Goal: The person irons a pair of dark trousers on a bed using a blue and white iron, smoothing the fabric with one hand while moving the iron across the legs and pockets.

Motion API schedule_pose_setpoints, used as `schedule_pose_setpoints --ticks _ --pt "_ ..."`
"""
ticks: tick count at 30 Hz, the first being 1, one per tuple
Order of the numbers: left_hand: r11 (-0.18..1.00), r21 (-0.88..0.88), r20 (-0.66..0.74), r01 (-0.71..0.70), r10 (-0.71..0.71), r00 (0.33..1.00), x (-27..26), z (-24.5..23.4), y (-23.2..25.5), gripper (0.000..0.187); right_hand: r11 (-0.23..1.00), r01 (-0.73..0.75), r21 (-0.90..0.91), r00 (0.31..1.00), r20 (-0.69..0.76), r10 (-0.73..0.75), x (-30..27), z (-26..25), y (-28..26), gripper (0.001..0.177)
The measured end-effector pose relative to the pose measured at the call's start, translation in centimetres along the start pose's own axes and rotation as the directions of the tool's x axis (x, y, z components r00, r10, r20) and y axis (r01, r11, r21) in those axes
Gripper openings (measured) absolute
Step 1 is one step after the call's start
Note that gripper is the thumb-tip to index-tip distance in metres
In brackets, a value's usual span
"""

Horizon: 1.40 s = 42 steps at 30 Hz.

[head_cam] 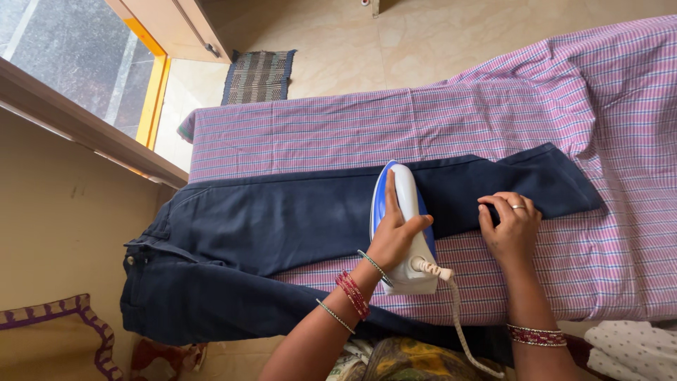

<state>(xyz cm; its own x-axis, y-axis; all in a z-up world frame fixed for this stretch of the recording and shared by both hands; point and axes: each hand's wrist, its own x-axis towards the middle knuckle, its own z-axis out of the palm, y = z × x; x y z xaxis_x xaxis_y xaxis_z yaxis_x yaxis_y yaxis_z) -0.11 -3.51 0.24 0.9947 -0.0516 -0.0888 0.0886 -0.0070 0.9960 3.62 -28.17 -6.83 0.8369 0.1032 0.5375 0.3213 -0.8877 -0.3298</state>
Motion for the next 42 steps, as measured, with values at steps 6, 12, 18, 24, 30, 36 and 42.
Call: schedule_pose_setpoints --ticks 6,12,18,24,30,36,42 --pt "0.997 0.033 -0.007 0.069 -0.069 0.998 0.7 0.7 0.7 0.119 1.000 -0.003 0.001 1.000 0.006 0.003 0.0 0.1 0.1 0.013" --pt "0.998 0.059 -0.012 0.038 -0.038 0.999 1.2 1.0 0.4 0.119 1.000 -0.003 -0.002 1.000 0.008 0.003 -0.1 0.2 0.2 0.014" --pt "0.999 -0.002 0.012 -0.037 0.037 0.999 0.4 1.8 -0.4 0.119 1.000 -0.003 -0.004 1.000 0.008 0.003 0.0 0.2 0.3 0.013" --pt "1.000 0.031 0.017 -0.002 0.001 1.000 0.7 2.5 -0.1 0.119 1.000 -0.007 -0.011 1.000 0.013 0.007 -0.1 0.2 0.3 0.014" --pt "0.999 0.026 0.034 0.036 -0.037 0.999 1.3 3.1 0.3 0.121 1.000 -0.011 -0.001 1.000 0.015 0.011 -0.1 0.0 0.1 0.015" --pt "1.000 0.027 0.038 -0.009 0.008 0.999 0.9 3.4 -0.4 0.121 1.000 -0.007 0.006 1.000 0.009 0.007 0.0 -0.3 -0.2 0.015" --pt "1.000 0.024 0.047 -0.008 0.006 0.999 0.7 3.6 -0.4 0.120 1.000 -0.013 0.003 1.000 0.014 0.013 -0.1 0.0 0.1 0.014"
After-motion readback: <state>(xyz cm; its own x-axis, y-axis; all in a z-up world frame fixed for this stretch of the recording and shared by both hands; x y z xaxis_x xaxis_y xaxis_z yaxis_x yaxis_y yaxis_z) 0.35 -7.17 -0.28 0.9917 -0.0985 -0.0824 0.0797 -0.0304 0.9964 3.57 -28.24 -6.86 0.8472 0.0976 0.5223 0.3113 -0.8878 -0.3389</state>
